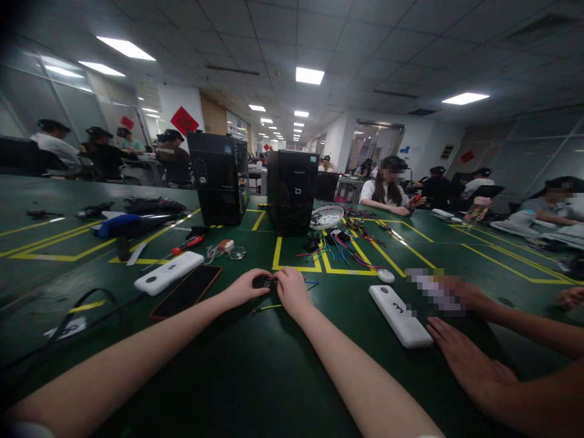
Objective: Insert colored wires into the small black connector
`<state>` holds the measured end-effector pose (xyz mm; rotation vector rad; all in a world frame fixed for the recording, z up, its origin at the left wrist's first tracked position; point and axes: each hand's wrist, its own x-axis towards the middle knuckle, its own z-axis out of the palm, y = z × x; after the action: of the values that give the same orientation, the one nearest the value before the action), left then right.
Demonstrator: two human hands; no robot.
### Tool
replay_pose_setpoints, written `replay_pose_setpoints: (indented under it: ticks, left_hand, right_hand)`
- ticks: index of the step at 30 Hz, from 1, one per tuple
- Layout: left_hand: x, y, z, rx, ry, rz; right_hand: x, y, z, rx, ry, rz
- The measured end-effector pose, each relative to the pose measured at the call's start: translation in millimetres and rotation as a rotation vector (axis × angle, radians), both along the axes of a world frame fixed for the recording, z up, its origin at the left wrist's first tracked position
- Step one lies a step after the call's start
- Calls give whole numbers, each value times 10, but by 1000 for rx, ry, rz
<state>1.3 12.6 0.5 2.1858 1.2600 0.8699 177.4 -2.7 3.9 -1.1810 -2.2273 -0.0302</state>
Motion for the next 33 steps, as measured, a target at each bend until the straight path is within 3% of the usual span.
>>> replay_pose_setpoints:
  ticks: [14, 21, 29, 33]
  left_hand:
    - [-15, 12, 11, -4, 29, -43]
    - [-39, 6, 9, -4, 32, -30]
    - [-12, 20, -16, 26, 33, -16]
    - [-20, 39, -58, 22, 5, -20]
  right_hand:
    - [-43, 49, -102, -41, 146, 29]
    - [-54, 11, 6, -1, 251, -6]
    - [-124, -174, 34, -50, -84, 307]
    - [-131, -177, 30, -47, -56, 290]
